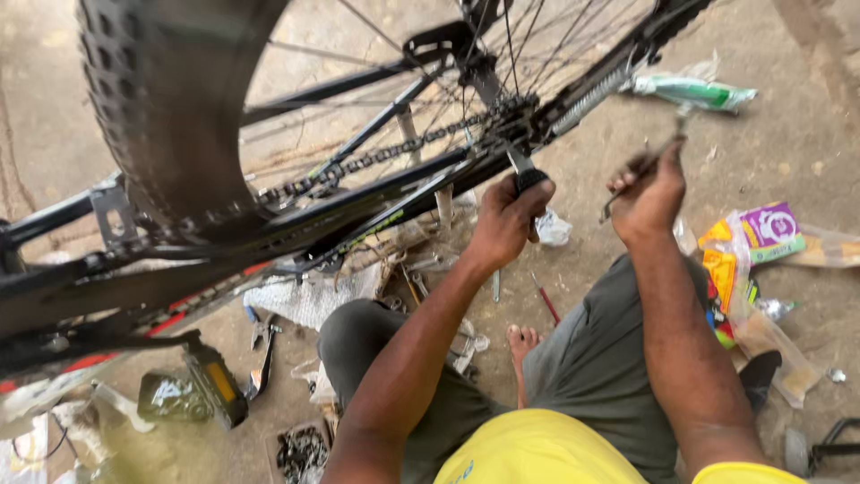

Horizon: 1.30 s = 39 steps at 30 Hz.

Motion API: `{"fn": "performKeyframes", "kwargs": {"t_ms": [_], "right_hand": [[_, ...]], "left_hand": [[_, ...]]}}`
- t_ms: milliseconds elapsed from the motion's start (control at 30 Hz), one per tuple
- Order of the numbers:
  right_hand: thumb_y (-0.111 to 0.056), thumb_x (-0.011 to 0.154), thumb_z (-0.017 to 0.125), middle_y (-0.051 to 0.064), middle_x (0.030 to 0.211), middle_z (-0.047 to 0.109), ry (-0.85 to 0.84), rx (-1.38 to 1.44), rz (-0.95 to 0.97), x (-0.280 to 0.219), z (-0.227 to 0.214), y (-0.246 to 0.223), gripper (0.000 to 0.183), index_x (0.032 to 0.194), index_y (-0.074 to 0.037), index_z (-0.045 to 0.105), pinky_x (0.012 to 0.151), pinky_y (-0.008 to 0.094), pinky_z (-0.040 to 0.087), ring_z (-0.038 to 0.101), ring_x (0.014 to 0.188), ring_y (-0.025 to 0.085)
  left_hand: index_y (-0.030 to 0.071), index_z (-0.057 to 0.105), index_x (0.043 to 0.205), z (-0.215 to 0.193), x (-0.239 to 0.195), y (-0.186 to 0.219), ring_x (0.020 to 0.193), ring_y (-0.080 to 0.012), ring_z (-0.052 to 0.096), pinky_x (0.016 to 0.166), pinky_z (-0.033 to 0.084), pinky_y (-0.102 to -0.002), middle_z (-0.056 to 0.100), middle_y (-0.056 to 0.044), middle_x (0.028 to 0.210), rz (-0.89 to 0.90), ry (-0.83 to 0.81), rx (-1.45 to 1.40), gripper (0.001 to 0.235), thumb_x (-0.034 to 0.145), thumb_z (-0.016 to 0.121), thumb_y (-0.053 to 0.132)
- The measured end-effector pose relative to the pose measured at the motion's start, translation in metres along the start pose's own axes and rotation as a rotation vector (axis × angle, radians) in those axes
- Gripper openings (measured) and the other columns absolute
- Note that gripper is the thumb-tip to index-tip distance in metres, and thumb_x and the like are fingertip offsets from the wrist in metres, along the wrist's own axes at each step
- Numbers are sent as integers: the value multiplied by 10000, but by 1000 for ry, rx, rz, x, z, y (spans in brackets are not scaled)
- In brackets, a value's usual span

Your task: The person is repairing a bicycle's rear derailleur and chain. They use a screwdriver to adjust the derailleur, a wrench to tighten bolts, and their hands to manipulate the chain and test the movement of the gears.

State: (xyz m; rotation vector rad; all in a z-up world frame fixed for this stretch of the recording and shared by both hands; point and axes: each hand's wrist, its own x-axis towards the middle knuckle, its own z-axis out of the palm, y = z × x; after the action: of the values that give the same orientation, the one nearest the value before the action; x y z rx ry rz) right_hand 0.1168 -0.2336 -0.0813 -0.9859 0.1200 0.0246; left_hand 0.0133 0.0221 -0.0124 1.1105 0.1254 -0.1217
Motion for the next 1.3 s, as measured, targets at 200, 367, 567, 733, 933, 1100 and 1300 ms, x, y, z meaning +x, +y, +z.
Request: {"fn": "performKeyframes", "kwargs": {"t_ms": [200,367,567,733,933,1100,1300], "right_hand": [[-464,1045,641,55,831,652,-173,-324,-78,-29,37,10,396,1110,-78,699,669,294,422,538,699,144],[-472,1081,641,52,816,624,-356,-501,-136,-38,46,7,512,924,12,693,709,276,392,495,745,121],[-442,1080,645,56,846,627,-417,-378,-169,-31,55,11,492,928,25,678,736,285,397,502,780,122],[-419,1122,619,20,810,544,-476,-232,-222,-10,81,26,469,875,-21,604,740,286,371,445,753,112],[-428,1083,614,24,787,566,-374,7,-164,-13,110,46,412,922,-48,620,659,306,397,479,684,126],[-467,1093,580,62,762,588,-330,39,-78,-27,113,26,450,905,-59,613,698,317,445,523,678,158],[-496,1068,594,50,734,572,-319,61,-66,-50,99,-11,469,892,-62,621,671,312,423,516,667,145]], "left_hand": [[27,594,930,4,-7,8,503,-94,525,438,475,-270,540,1,680,26,-16,45,334,996,656,348],[20,593,898,7,-9,7,479,-100,523,429,455,-272,539,-7,658,29,-23,49,345,997,664,342],[9,588,886,14,-11,4,477,-111,532,427,458,-283,555,-30,661,24,42,10,341,980,692,320],[3,615,956,23,-17,10,479,-114,532,422,467,-288,565,-35,691,-26,99,44,338,949,708,328],[3,624,977,33,-27,9,484,-107,507,393,423,-286,560,-25,702,-46,179,36,339,943,698,332],[1,655,993,39,-28,-1,506,-105,511,406,419,-281,595,-36,721,48,231,140,351,983,668,351],[-36,604,976,48,-33,17,453,-127,552,368,502,-315,596,-59,694,-76,215,344,454,995,606,417]]}}
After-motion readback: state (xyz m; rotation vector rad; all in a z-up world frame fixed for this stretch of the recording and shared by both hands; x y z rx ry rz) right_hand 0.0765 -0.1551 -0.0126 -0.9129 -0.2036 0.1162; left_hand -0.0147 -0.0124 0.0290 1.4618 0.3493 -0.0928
